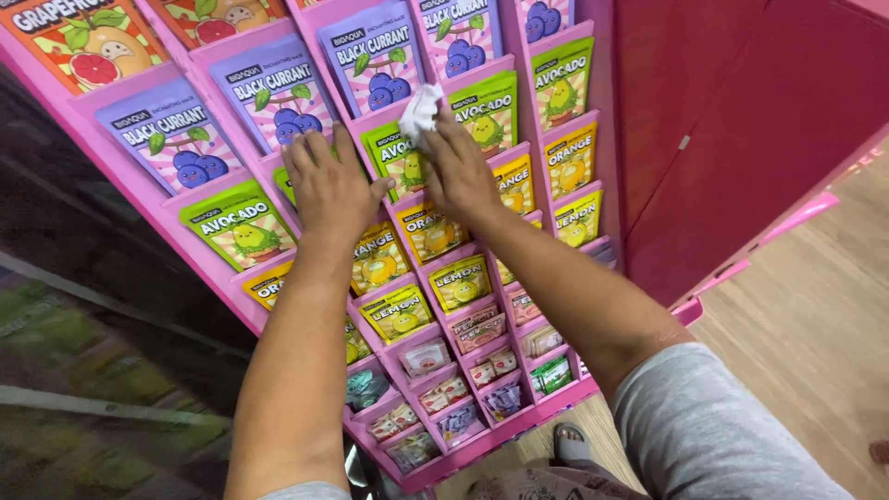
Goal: Wiping down individual face mask packets on a display rack with a cloth to clean them
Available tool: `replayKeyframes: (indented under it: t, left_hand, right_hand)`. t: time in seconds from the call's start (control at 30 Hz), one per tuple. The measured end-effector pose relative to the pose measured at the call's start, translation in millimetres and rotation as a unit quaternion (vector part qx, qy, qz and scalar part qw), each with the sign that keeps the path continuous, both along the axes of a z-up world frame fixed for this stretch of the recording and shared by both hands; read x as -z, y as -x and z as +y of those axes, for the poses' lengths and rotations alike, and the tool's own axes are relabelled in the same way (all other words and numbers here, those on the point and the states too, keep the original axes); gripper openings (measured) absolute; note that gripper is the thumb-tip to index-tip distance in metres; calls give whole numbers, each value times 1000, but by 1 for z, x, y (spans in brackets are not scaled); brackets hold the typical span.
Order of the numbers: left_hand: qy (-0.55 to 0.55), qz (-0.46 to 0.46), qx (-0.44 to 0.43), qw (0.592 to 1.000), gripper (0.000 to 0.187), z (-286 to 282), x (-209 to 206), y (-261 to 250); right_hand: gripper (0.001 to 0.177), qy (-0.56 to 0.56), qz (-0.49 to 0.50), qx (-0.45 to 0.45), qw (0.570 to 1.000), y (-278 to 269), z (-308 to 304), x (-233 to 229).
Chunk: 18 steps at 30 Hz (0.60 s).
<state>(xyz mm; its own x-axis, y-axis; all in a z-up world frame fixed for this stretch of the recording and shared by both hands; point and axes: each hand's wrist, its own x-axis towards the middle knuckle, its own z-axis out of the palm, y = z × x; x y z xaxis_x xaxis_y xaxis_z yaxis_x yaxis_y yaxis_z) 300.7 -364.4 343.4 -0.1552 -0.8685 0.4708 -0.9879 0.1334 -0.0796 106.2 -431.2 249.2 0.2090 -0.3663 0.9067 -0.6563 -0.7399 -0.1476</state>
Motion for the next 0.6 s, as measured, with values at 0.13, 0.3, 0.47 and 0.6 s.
replayKeyframes:
  t: [0.13,0.3,0.47,0.6]
  left_hand:
    - [-10,12,3,1000,94,3,-2,0]
    - [3,21,7,1000,102,0,8,-6]
    - [25,-9,-34,999,101,-9,12,-4]
    - [-23,-47,-108,993,103,-13,-1,7]
  right_hand:
    - [40,-82,-7,6,997,2,45,26]
    - [44,-109,-30,-33,993,19,80,88]
    - [46,-228,-31,-23,973,59,100,92]
    - [49,-332,-77,39,939,75,103,57]
